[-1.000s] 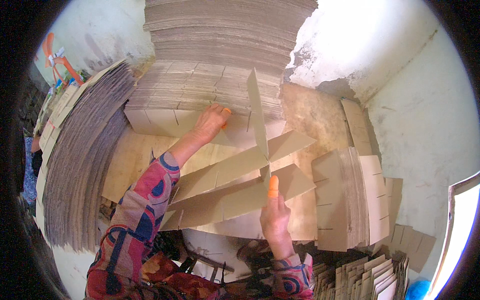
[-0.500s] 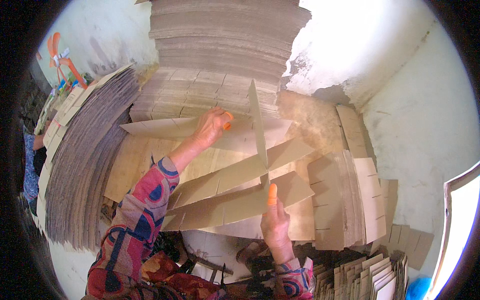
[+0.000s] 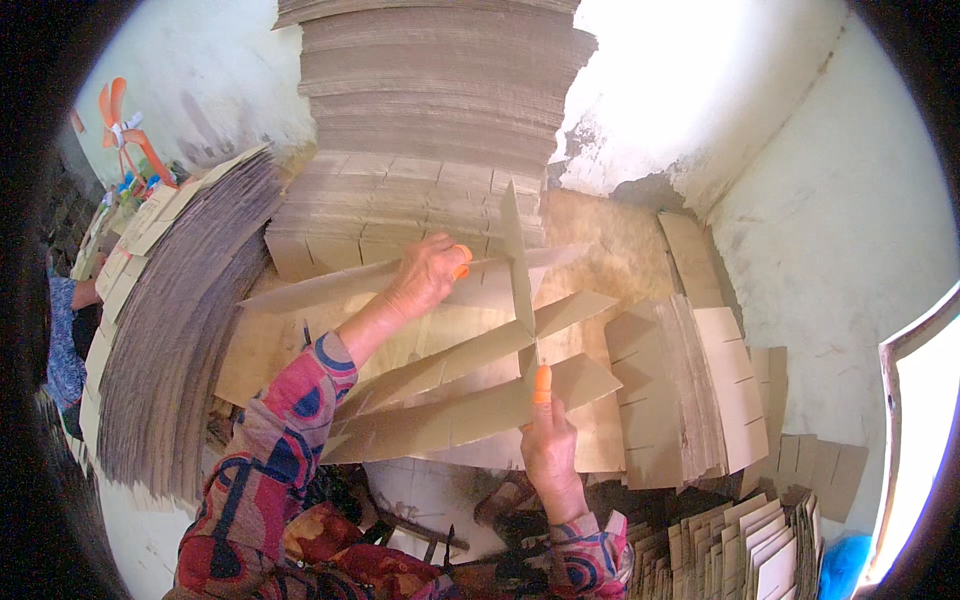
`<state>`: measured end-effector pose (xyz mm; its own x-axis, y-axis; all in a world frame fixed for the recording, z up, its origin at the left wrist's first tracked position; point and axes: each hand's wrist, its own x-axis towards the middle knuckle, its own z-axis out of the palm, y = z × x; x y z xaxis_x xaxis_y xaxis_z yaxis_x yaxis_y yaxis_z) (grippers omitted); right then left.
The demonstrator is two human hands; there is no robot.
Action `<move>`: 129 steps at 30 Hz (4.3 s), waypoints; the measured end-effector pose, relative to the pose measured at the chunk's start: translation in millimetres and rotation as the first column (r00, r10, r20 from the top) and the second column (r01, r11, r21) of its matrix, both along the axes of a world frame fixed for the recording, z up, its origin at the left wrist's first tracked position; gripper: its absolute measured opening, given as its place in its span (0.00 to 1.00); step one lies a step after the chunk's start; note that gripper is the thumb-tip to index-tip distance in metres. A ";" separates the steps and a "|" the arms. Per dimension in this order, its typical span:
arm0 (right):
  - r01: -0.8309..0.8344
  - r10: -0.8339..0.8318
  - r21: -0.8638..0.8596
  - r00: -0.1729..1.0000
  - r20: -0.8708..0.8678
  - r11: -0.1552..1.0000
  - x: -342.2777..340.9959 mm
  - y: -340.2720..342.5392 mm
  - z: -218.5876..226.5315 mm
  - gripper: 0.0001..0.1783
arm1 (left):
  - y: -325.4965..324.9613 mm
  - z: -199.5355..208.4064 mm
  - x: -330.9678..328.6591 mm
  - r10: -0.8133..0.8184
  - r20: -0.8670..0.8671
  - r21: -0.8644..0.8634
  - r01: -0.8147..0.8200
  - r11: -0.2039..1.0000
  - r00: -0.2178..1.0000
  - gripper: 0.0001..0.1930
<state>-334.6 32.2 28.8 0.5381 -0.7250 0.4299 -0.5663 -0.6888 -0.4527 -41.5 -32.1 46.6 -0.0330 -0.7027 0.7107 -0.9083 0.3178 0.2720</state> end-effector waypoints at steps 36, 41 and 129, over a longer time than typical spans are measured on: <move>0.109 -0.045 0.116 0.890 -0.455 0.987 -50.4 20.5 -20.8 0.36 | 125.5 42.4 -36.4 -0.132 -0.008 0.516 0.118 0.849 0.991 0.21; -0.047 0.069 0.246 0.994 -0.082 0.968 -80.3 14.3 18.6 0.33 | 224.0 59.8 -52.0 -0.188 0.029 0.693 0.116 0.711 0.982 0.29; -0.276 0.430 0.361 0.766 -0.477 0.891 34.6 41.0 33.5 0.57 | 238.9 -52.3 -42.5 0.008 -0.215 0.546 0.113 0.830 0.977 0.04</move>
<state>-300.1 73.2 62.3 0.8619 -0.4765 -0.1737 -0.5065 -0.7919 -0.3412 -84.0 206.8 -5.7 0.0183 -0.9798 0.1991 -0.8012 0.1048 0.5891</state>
